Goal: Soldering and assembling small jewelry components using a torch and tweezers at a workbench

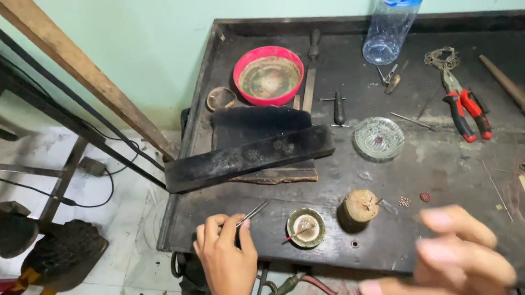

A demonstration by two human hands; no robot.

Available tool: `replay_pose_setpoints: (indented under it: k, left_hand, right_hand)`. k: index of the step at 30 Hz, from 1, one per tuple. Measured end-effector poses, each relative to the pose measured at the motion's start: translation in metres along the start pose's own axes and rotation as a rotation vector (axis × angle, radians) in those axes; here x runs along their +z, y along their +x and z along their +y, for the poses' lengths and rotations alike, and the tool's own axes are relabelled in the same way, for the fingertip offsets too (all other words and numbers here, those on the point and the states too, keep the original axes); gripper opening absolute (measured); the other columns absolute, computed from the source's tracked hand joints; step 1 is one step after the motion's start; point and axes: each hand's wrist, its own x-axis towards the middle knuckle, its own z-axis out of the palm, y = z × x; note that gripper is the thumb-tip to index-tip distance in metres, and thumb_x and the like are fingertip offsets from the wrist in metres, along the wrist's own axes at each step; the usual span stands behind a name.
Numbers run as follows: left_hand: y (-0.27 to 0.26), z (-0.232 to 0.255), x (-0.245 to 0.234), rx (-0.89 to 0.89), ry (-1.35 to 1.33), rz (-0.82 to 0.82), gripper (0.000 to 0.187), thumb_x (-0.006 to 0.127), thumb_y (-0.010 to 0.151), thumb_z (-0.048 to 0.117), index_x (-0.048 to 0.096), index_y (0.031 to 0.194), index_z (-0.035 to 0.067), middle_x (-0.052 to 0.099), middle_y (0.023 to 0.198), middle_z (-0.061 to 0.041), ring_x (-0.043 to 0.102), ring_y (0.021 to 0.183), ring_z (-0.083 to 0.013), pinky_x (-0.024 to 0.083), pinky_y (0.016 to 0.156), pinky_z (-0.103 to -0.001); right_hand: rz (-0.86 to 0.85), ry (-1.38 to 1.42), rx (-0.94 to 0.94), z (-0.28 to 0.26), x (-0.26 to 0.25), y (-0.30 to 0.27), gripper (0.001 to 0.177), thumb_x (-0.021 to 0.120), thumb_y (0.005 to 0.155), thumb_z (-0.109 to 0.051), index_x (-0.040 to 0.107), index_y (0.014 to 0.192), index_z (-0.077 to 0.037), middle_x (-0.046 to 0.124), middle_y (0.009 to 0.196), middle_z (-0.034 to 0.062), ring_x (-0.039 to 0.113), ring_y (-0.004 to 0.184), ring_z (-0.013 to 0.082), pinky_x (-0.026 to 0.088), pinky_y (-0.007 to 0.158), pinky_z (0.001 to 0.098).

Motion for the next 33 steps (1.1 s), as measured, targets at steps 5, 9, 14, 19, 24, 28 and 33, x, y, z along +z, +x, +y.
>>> replay_pose_setpoints:
  k: [5, 9, 14, 19, 24, 28, 33]
  left_hand:
    - [-0.005, -0.003, 0.004, 0.046, 0.086, -0.076, 0.015, 0.068, 0.092, 0.024, 0.078, 0.102, 0.02, 0.061, 0.1, -0.004, 0.054, 0.097, -0.0334, 0.041, 0.083, -0.051]
    - [-0.003, 0.015, -0.003, 0.19, 0.047, 0.084, 0.023, 0.077, 0.085, 0.015, 0.075, 0.108, 0.013, 0.06, 0.098, -0.005, 0.057, 0.093, -0.0312, 0.045, 0.082, -0.045]
    - [-0.018, 0.059, -0.009, 0.344, -0.503, 0.071, 0.013, 0.075, 0.09, -0.001, 0.076, 0.102, 0.003, 0.07, 0.088, -0.008, 0.068, 0.074, -0.0273, 0.056, 0.065, -0.034]
    - [-0.028, 0.115, -0.026, 0.506, -0.582, -0.115, 0.017, 0.078, 0.087, 0.009, 0.076, 0.104, 0.007, 0.07, 0.093, -0.009, 0.069, 0.079, -0.0305, 0.058, 0.072, -0.039]
    - [-0.021, 0.109, -0.014, 0.619, -0.246, -0.212, 0.049, 0.081, 0.081, 0.025, 0.066, 0.124, 0.004, 0.059, 0.12, -0.018, 0.055, 0.112, -0.041, 0.045, 0.089, -0.049]
    - [-0.021, 0.089, -0.001, 0.486, -0.095, -0.289, 0.063, 0.084, 0.076, 0.026, 0.062, 0.13, 0.003, 0.058, 0.127, -0.022, 0.05, 0.119, -0.0463, 0.041, 0.093, -0.055]
    - [-0.023, 0.066, 0.011, 0.383, -0.1, -0.335, 0.07, 0.084, 0.077, 0.028, 0.058, 0.139, 0.007, 0.056, 0.13, -0.018, 0.049, 0.122, -0.0423, 0.04, 0.095, -0.052]
  right_hand:
    - [-0.42, -0.197, 0.067, 0.001, 0.028, 0.03, 0.019, 0.083, 0.085, -0.012, 0.074, 0.101, -0.009, 0.057, 0.133, 0.0236, 0.061, 0.12, 0.0296, 0.05, 0.098, 0.0364]
    - [-0.361, -0.055, 0.132, 0.011, 0.02, 0.011, 0.021, 0.081, 0.086, -0.005, 0.074, 0.105, 0.001, 0.068, 0.123, 0.0262, 0.073, 0.107, 0.0369, 0.06, 0.093, 0.0433]
    - [-0.294, 0.23, 0.468, 0.002, 0.002, -0.021, 0.02, 0.071, 0.088, 0.013, 0.066, 0.108, 0.013, 0.075, 0.106, 0.0263, 0.078, 0.095, 0.0312, 0.064, 0.08, 0.0378]
    - [-0.262, 0.146, 0.452, 0.011, -0.016, -0.034, 0.021, 0.076, 0.085, 0.011, 0.071, 0.105, 0.011, 0.075, 0.103, 0.0241, 0.078, 0.09, 0.0296, 0.066, 0.074, 0.0362]
    - [-0.235, 0.15, 0.552, 0.024, -0.03, -0.051, 0.021, 0.075, 0.087, 0.011, 0.072, 0.108, 0.009, 0.075, 0.106, 0.0226, 0.076, 0.094, 0.0267, 0.065, 0.078, 0.0357]
    - [-0.227, 0.146, 0.637, 0.034, -0.033, -0.055, 0.022, 0.074, 0.087, 0.011, 0.074, 0.109, 0.008, 0.075, 0.108, 0.0237, 0.076, 0.095, 0.0275, 0.066, 0.079, 0.0382]
    - [-0.246, 0.16, 0.666, 0.037, -0.031, -0.058, 0.022, 0.074, 0.087, 0.012, 0.074, 0.108, 0.008, 0.075, 0.107, 0.0241, 0.075, 0.096, 0.0281, 0.066, 0.079, 0.0393]
